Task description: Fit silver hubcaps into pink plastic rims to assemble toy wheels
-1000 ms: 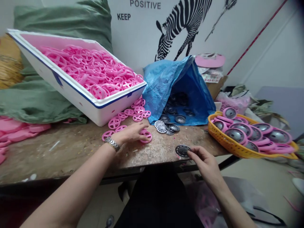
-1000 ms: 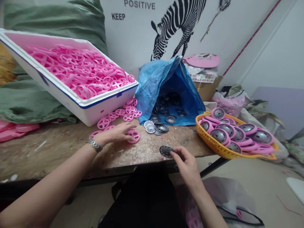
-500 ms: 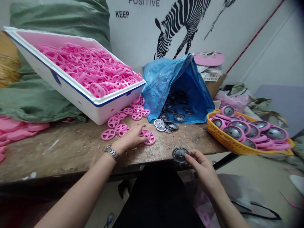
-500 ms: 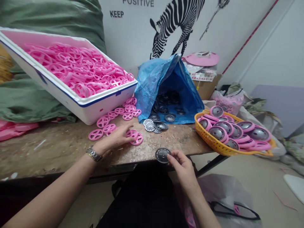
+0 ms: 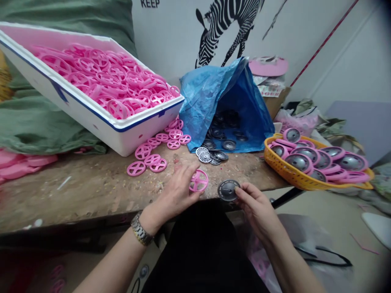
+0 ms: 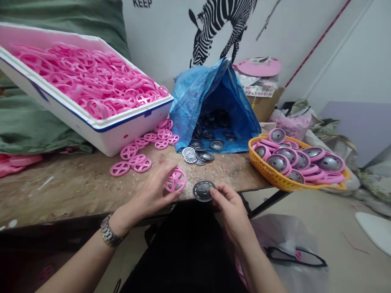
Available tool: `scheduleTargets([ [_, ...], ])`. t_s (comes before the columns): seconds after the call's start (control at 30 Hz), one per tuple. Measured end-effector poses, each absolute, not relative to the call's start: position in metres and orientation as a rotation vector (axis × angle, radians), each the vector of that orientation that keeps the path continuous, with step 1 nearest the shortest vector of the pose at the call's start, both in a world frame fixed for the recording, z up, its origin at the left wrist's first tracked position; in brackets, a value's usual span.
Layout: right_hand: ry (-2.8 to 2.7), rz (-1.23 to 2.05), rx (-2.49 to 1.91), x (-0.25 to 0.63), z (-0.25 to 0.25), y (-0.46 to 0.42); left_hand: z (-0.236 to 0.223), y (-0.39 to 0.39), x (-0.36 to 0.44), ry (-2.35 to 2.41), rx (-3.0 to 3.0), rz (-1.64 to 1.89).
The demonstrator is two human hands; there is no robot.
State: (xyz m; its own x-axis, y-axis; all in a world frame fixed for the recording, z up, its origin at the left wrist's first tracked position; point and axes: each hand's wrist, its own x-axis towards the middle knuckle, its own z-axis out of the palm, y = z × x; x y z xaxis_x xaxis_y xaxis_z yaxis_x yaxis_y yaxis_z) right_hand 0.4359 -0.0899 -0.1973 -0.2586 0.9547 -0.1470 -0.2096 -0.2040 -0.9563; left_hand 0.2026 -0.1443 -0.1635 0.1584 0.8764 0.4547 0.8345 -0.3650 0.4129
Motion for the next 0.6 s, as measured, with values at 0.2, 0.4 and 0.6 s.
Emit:
scheduleTargets([
  [0.2, -0.943, 1.734, -0.954, 0.435, -0.19, -0.095, -0.162, -0.158, 0.23, 1.516, 1.68, 1.155],
  [0.4, -0.967, 1.721, -0.936, 0.433, -0.184, -0.104, -0.163, -0.167, 0.253, 0.904, 0.686, 1.236],
  [0.6, -1.108, 1.618, -0.932, 0.426, -0.189, -0.111, -0.173, -0.168, 0.263, 0.739, 0.534, 1.23],
])
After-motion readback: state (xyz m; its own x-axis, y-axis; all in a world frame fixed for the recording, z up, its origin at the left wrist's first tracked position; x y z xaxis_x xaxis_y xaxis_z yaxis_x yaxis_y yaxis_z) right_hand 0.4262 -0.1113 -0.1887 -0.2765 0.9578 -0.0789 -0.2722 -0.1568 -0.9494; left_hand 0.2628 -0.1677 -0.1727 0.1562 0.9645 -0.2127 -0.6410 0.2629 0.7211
